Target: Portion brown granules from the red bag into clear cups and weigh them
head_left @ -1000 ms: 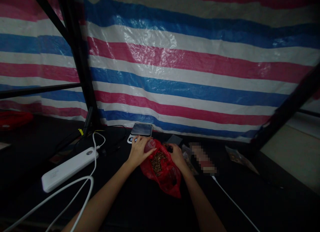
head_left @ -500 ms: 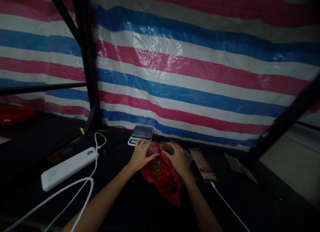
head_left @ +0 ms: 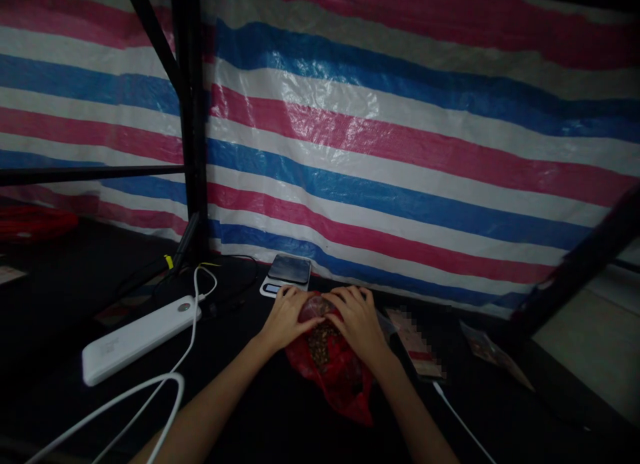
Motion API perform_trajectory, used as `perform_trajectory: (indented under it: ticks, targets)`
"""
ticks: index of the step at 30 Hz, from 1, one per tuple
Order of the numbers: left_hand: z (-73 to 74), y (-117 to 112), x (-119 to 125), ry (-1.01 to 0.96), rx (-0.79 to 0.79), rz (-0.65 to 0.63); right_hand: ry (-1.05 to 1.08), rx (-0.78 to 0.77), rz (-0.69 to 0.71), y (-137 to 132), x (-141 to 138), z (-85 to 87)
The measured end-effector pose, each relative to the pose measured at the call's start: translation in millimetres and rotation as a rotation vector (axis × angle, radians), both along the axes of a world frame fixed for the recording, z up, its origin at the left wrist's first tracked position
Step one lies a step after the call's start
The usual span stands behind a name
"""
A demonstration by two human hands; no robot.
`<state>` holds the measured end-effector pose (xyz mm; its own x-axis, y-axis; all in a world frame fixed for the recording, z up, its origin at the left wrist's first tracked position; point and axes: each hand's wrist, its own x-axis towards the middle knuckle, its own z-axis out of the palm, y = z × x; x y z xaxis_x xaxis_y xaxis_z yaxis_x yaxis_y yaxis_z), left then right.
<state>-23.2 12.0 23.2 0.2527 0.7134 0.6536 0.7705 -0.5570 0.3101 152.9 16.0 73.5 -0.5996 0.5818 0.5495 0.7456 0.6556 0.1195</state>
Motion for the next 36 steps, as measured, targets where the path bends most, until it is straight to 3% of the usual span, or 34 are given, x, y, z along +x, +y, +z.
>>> perform_trajectory:
  ticks: [7,12,16,20,25,29,33,36]
  targets:
    - [-4.9,3,1,-0.024,0.009,-0.003,-0.152,0.106,0.008,-1,-6,6.7]
    - [-4.4,2,3,-0.015,0.014,-0.011,-0.152,0.1,-0.002,-6,-1,6.4]
    - [-2.6,-2,3,-0.013,-0.001,-0.021,0.036,-0.007,0.016,-4,6,0.2]
    - [-0.8,1,-4,-0.027,0.008,0.006,0.398,-0.289,0.123,-2,14,-12.6]
    - [17.9,37,-27,-0.005,0.103,0.152,0.66,-0.617,0.302,-10,15,-25.9]
    - [36.0,85,-47,0.234,0.142,0.189,0.648,-0.731,0.311,-13,14,-30.3]
    - [32.3,123,-55,0.404,0.019,0.23,0.65,-0.759,0.295,-11,18,-29.0]
    - [23.0,138,-52,0.437,-0.093,0.192,0.672,-0.728,0.296,-9,22,-25.1]
